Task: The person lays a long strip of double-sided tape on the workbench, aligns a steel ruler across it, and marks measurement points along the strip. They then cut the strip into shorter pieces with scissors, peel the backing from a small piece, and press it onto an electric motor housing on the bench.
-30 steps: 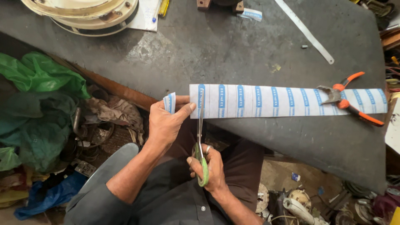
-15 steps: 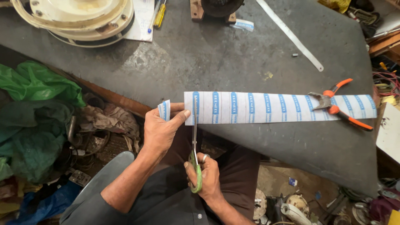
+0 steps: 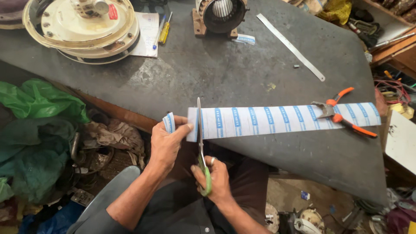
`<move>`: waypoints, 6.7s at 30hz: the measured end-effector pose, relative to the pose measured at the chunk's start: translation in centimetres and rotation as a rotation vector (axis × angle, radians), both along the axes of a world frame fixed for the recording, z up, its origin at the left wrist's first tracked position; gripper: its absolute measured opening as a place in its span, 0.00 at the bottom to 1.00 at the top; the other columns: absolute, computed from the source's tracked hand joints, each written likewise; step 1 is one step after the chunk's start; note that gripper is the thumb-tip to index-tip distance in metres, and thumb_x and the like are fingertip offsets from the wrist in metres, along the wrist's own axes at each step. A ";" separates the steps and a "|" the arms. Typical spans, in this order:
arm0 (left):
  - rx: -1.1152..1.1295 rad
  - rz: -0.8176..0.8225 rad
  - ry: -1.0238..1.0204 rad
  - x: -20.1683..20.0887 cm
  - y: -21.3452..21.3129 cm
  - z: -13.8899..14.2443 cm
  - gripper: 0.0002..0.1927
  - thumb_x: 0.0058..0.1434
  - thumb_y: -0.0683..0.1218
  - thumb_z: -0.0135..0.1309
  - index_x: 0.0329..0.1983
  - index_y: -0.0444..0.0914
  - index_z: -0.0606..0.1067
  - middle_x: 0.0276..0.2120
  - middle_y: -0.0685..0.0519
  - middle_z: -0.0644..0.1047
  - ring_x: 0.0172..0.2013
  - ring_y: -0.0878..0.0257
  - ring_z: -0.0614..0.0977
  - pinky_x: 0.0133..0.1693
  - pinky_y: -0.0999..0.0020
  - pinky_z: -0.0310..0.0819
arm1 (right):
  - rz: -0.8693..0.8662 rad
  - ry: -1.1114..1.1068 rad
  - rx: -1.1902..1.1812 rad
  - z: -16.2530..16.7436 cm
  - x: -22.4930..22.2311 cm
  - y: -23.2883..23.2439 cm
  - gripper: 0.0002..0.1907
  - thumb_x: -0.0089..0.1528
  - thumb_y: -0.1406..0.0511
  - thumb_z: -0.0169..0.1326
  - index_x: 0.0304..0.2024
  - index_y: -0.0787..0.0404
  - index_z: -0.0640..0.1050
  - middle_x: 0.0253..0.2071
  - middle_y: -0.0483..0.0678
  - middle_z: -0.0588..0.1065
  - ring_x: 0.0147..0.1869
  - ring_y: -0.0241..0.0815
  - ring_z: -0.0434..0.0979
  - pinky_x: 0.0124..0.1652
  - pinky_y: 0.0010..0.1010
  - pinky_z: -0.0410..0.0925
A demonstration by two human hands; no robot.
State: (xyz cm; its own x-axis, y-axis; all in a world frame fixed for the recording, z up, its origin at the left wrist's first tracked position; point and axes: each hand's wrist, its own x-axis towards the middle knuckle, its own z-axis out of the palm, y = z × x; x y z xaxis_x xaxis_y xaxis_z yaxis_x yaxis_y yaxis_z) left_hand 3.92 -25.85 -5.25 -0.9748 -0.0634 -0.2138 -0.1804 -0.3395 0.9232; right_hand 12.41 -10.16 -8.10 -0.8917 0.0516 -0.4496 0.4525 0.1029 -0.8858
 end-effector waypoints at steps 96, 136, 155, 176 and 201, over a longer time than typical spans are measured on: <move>-0.046 -0.032 0.088 -1.1 2.8 1.7 0.11 0.57 0.39 0.64 0.42 0.29 0.83 0.32 0.51 0.84 0.33 0.69 0.82 0.39 0.74 0.76 | 0.020 0.149 -0.155 0.1 -0.1 1.9 0.08 0.60 0.67 0.59 0.30 0.64 0.74 0.16 0.40 0.69 0.17 0.30 0.68 0.18 0.23 0.62; -0.202 -0.058 -0.164 3.5 4.4 3.4 0.15 0.65 0.50 0.54 0.49 0.36 0.75 0.24 0.60 0.70 0.20 0.73 0.66 0.19 0.75 0.60 | 0.314 -0.236 -0.279 1.4 8.4 13.5 0.15 0.54 0.61 0.63 0.33 0.66 0.75 0.21 0.47 0.74 0.21 0.36 0.75 0.24 0.27 0.71; -0.281 0.004 0.105 0.0 5.6 2.8 0.07 0.60 0.43 0.64 0.36 0.33 0.82 0.28 0.59 0.80 0.30 0.74 0.77 0.34 0.76 0.72 | 0.142 -0.008 -0.293 0.5 2.5 6.9 0.11 0.57 0.64 0.61 0.36 0.64 0.75 0.25 0.43 0.73 0.25 0.31 0.74 0.25 0.24 0.71; -0.221 0.081 0.072 0.4 5.9 2.2 0.07 0.58 0.42 0.65 0.37 0.33 0.83 0.28 0.59 0.81 0.30 0.74 0.78 0.35 0.77 0.73 | 0.151 0.078 -0.132 0.6 2.3 6.2 0.09 0.58 0.64 0.60 0.32 0.64 0.75 0.21 0.43 0.72 0.22 0.31 0.73 0.22 0.24 0.70; -0.123 0.047 0.003 -0.2 5.7 3.0 0.07 0.58 0.42 0.65 0.36 0.33 0.83 0.25 0.61 0.78 0.25 0.76 0.72 0.27 0.77 0.64 | 0.080 0.256 -0.070 0.0 -0.6 5.4 0.11 0.62 0.66 0.61 0.30 0.66 0.75 0.18 0.41 0.70 0.19 0.30 0.68 0.20 0.23 0.62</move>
State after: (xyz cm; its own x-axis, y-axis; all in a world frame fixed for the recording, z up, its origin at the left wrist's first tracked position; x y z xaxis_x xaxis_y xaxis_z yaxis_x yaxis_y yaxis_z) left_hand 3.72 -20.13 -2.24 -0.9709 -0.1342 -0.1983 -0.1639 -0.2313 0.9590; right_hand 11.83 -4.76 -8.09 -0.9767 -0.0467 -0.2094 0.2063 0.0638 -0.9764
